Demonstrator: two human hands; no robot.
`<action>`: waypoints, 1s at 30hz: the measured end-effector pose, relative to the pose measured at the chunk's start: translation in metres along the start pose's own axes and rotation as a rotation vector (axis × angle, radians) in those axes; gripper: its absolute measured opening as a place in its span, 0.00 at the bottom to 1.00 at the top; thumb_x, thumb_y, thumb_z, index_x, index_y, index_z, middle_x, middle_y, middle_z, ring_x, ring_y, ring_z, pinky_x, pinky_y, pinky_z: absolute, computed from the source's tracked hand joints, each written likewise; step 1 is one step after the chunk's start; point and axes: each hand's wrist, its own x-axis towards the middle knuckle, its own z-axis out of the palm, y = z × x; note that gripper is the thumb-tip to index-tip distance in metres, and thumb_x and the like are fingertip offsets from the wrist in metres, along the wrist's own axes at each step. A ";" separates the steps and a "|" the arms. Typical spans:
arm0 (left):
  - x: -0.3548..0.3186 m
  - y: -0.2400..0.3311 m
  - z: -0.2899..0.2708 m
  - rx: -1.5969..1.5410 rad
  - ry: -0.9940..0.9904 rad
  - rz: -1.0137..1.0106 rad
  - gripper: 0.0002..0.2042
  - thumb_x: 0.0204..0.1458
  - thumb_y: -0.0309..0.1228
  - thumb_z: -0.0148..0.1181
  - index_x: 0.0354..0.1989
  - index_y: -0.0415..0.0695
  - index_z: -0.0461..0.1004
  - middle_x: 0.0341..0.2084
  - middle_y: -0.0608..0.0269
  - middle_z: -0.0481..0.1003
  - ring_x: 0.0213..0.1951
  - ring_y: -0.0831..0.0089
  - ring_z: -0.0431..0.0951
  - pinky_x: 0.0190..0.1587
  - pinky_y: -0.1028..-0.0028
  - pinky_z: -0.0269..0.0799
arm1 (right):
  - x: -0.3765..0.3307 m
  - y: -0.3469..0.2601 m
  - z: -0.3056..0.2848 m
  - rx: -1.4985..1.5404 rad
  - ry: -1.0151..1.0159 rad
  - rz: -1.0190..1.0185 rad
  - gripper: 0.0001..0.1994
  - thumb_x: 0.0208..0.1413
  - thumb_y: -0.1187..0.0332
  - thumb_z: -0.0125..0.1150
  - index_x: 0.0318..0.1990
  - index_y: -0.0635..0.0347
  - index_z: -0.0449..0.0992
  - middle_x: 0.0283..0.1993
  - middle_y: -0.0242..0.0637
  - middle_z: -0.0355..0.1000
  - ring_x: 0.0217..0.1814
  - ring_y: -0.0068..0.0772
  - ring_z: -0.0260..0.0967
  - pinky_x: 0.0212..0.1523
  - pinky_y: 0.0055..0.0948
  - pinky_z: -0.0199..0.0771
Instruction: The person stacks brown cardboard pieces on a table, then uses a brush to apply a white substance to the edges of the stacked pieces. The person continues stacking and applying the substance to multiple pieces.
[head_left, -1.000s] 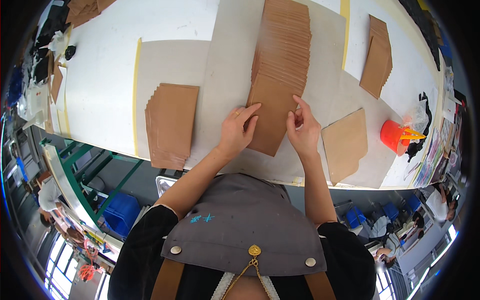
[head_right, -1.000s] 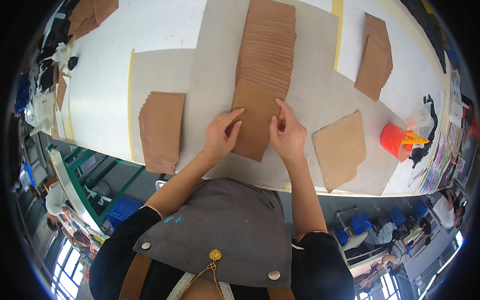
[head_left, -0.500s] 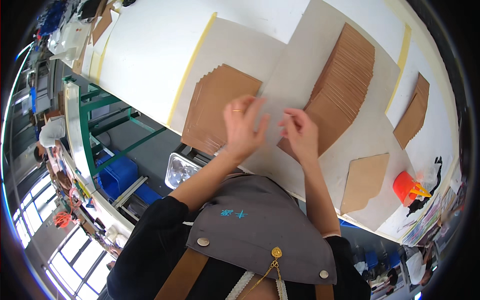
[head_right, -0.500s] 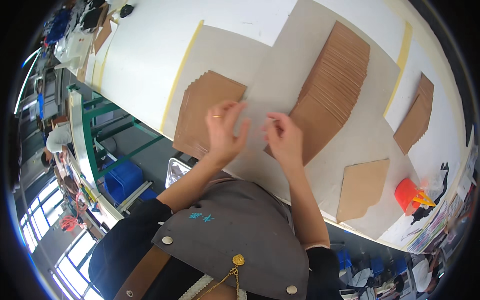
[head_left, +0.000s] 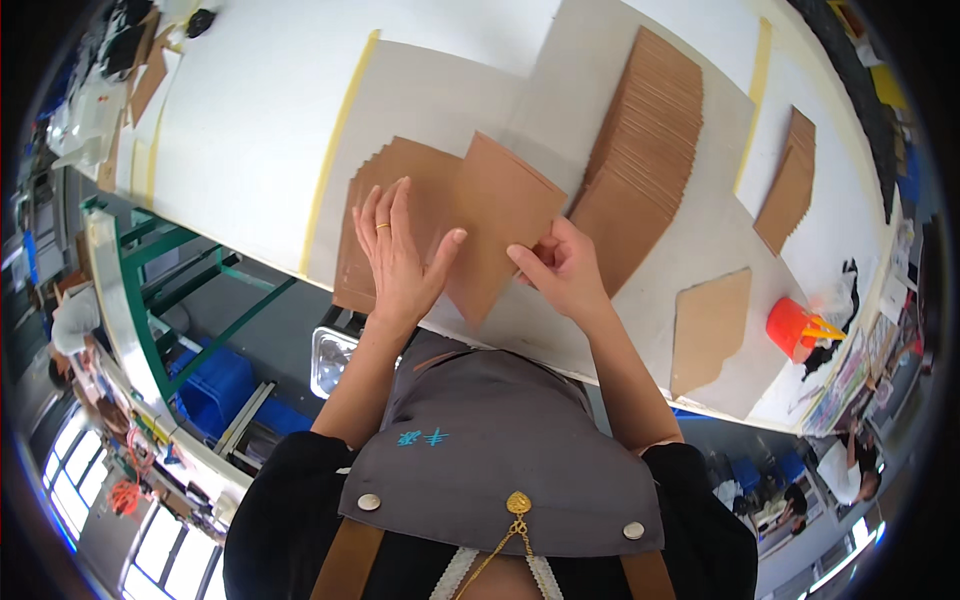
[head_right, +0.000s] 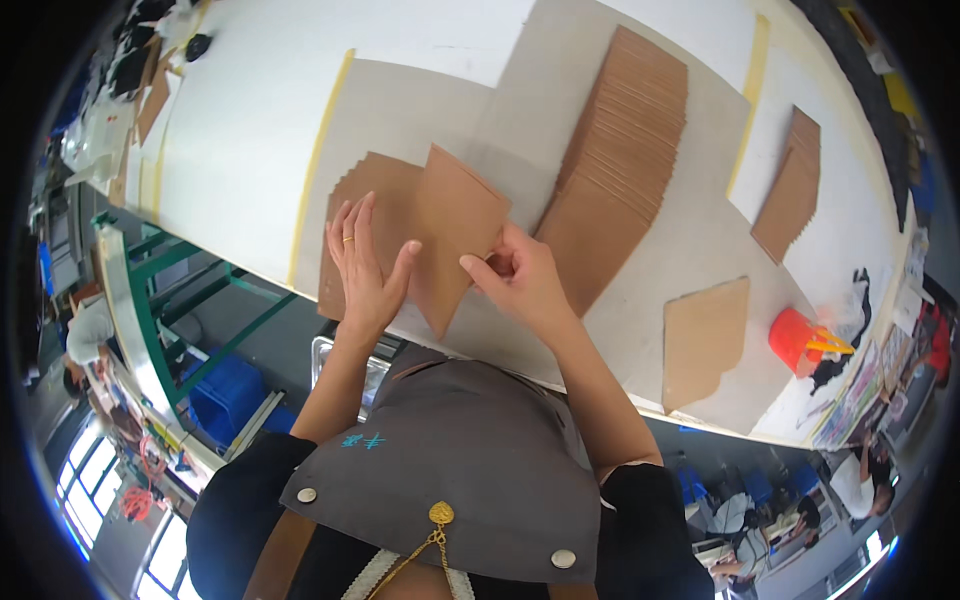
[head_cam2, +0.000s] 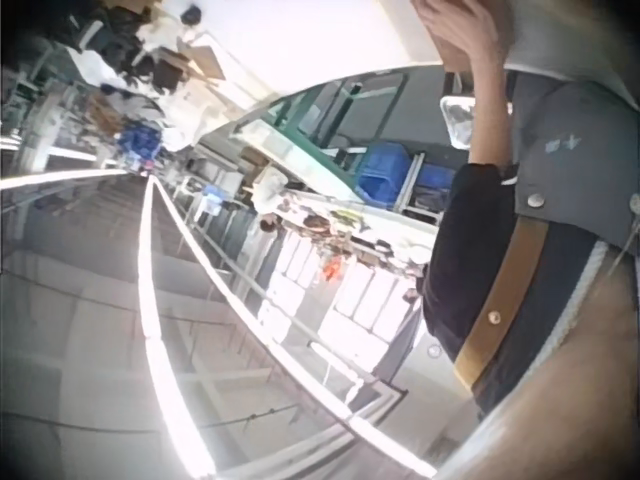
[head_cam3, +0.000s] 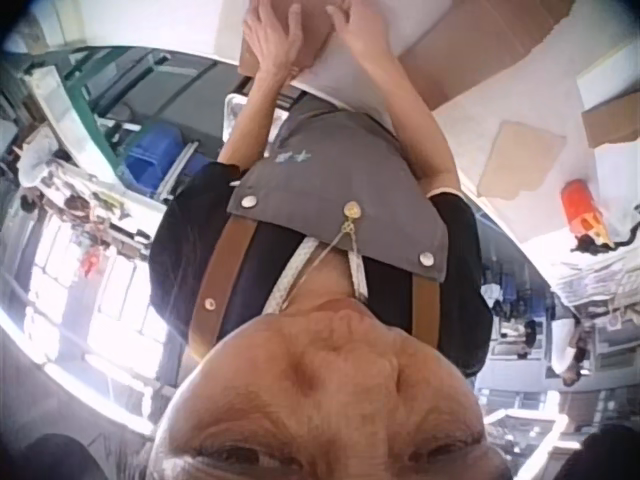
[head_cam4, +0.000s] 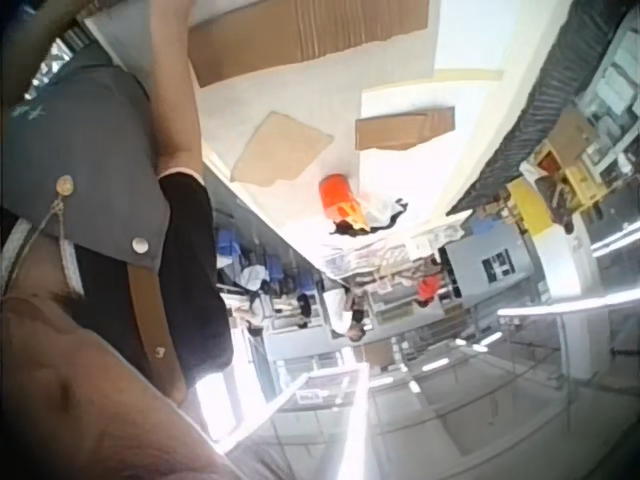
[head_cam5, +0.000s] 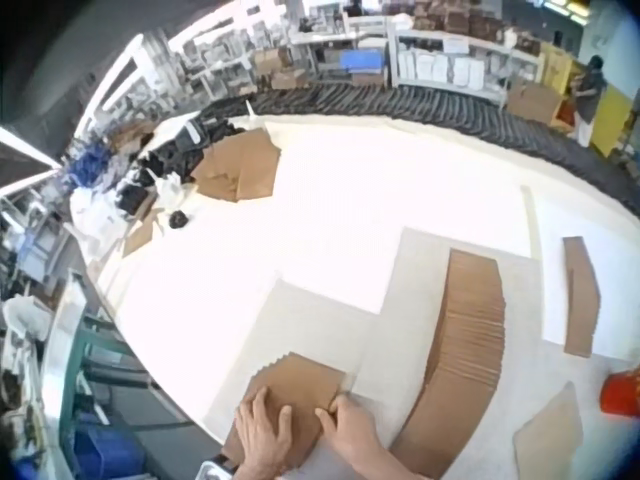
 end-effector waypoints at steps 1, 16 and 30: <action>0.001 0.010 0.001 -0.168 -0.062 0.003 0.37 0.58 0.40 0.65 0.71 0.36 0.55 0.58 0.42 0.70 0.63 0.47 0.66 0.64 0.53 0.61 | -0.013 -0.001 -0.010 0.036 0.062 0.023 0.10 0.61 0.73 0.64 0.46 0.64 0.71 0.36 0.36 0.81 0.33 0.20 0.78 0.30 0.22 0.75; -0.024 0.094 0.087 -0.631 -0.447 -0.020 0.23 0.60 0.25 0.59 0.65 0.50 0.70 0.34 0.49 0.79 0.28 0.56 0.78 0.34 0.64 0.74 | -0.066 0.045 -0.090 -0.739 0.624 -0.163 0.33 0.59 0.75 0.64 0.71 0.56 0.61 0.25 0.31 0.72 0.22 0.25 0.73 0.25 0.24 0.72; -0.019 0.099 0.095 -0.607 -0.268 0.106 0.18 0.59 0.23 0.62 0.58 0.46 0.76 0.43 0.52 0.81 0.33 0.61 0.79 0.33 0.69 0.74 | -0.060 0.060 -0.097 -0.705 0.644 -0.210 0.27 0.58 0.73 0.65 0.66 0.55 0.68 0.25 0.32 0.69 0.23 0.30 0.73 0.27 0.30 0.74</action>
